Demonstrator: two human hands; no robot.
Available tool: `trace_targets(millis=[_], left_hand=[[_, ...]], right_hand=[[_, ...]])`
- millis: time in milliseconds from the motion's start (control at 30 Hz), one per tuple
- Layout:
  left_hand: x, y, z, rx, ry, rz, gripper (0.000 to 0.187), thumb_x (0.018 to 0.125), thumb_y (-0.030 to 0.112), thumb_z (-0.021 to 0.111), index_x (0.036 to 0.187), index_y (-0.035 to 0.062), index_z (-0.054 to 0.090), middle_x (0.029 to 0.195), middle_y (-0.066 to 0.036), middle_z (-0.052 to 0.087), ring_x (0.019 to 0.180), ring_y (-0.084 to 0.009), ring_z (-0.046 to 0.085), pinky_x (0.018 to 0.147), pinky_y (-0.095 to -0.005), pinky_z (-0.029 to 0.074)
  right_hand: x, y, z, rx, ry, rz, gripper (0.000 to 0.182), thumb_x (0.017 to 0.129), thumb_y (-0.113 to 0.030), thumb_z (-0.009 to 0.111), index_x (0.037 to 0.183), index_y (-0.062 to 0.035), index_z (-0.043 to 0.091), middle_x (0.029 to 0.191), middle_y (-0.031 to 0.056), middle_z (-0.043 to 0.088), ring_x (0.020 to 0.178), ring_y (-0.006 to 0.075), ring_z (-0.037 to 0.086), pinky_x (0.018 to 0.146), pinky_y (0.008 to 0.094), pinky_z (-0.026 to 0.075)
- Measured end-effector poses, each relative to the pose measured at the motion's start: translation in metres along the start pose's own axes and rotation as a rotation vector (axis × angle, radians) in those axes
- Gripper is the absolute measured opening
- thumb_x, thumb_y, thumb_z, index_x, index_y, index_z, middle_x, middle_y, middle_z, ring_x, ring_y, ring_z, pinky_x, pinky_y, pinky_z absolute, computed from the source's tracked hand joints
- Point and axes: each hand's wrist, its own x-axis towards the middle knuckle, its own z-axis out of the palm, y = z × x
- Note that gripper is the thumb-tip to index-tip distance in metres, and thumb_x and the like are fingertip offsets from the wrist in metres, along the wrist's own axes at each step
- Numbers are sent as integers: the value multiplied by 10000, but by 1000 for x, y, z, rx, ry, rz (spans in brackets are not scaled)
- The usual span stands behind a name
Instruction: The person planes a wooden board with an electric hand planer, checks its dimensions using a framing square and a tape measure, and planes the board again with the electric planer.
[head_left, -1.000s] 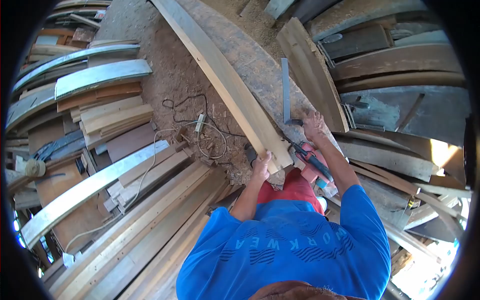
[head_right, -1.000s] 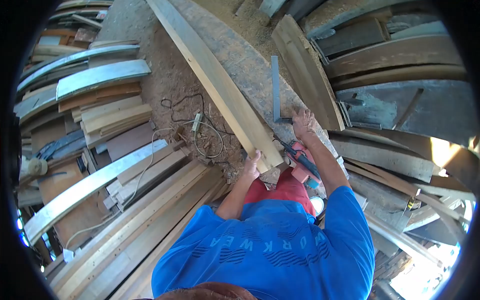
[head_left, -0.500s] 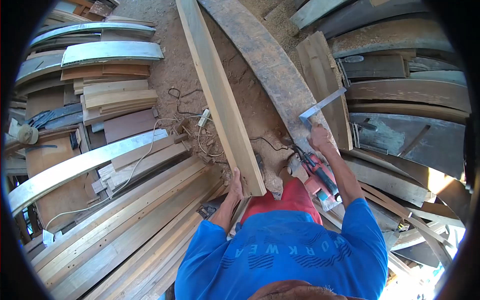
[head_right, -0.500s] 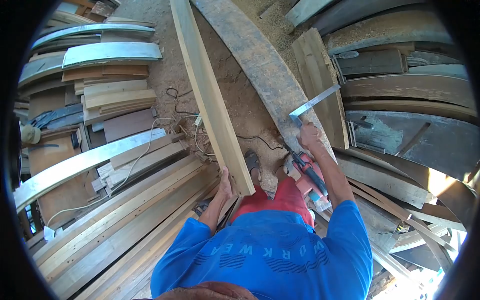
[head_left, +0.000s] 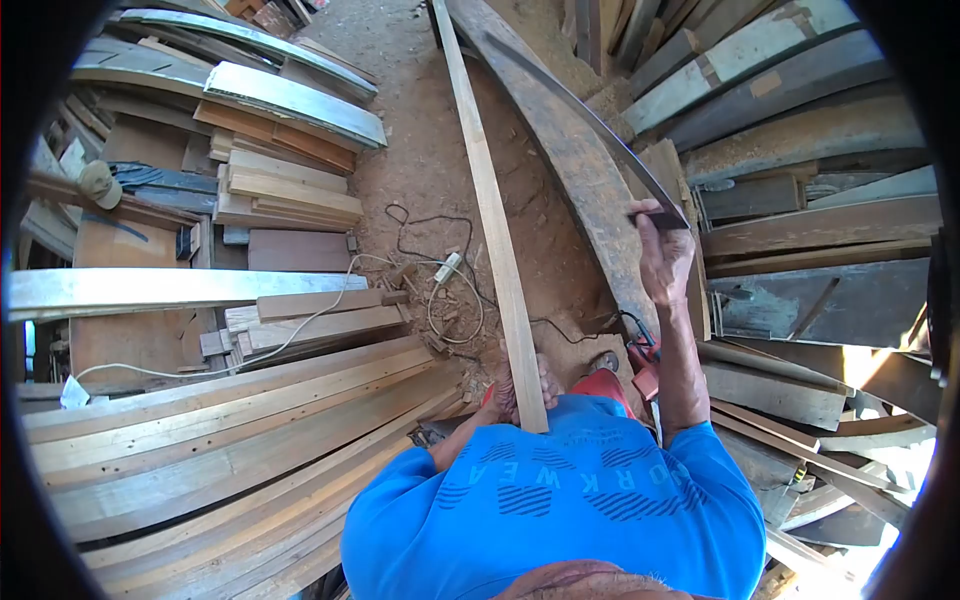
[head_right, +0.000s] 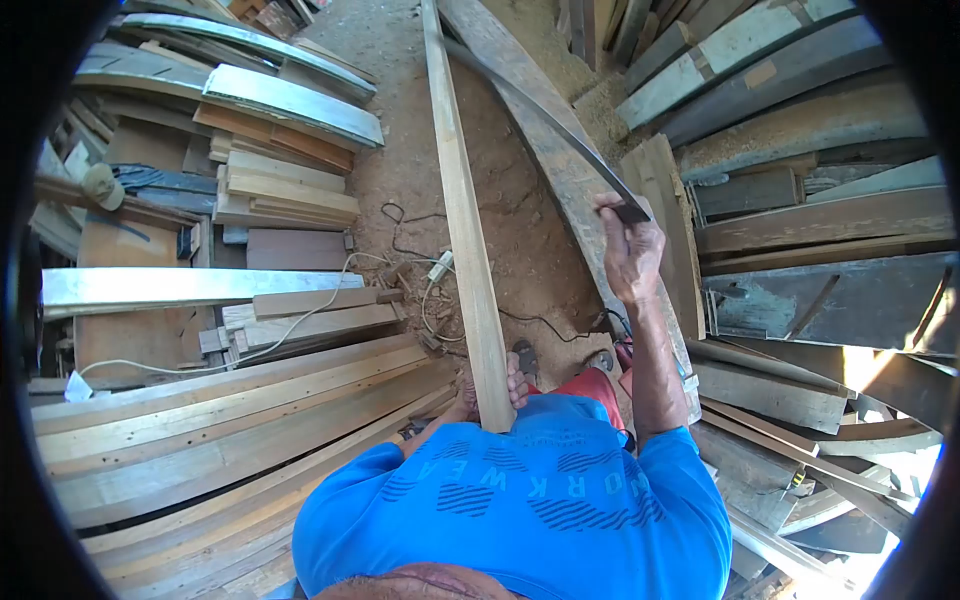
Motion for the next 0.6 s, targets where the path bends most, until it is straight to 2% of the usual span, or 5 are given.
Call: trace_targets(millis=[100,233,300,500,600], left_hand=[[-19,8,22,10,30,13,576,872,593,699,1061,69,556,903,-67,630,850,-220,628,788,-385,514],[-32,17,43,26,23,16,602,869,615,688,1060,60,551,900,-69,624,843,-216,627,776,-387,522],[-36,20,58,-2,26,19,617,872,634,671,1044,53,555,883,-73,624,833,-218,628,771,-389,526],[-47,31,72,0,193,-7,718,871,749,571,955,36,582,796,-84,623,759,-229,629,726,-405,540],[-50,34,71,52,258,3,805,831,827,526,921,31,594,781,-107,632,727,-251,637,700,-424,547]], right_hand=[[1,-32,40,170,-123,107,111,968,3,618,1051,-3,690,986,63,699,933,142,637,864,291,499],[6,-21,102,-249,-374,-40,135,890,13,677,1023,1,663,897,146,669,810,264,632,763,360,505],[10,-15,129,-343,-523,-20,182,882,17,668,1062,-7,669,899,163,701,834,250,668,781,355,518],[3,-6,181,-224,-542,-76,214,855,0,662,1065,-34,657,993,226,696,983,417,661,829,467,514],[1,-7,181,-253,-577,-46,236,858,1,656,1088,-52,664,993,223,710,978,420,668,829,471,520]])
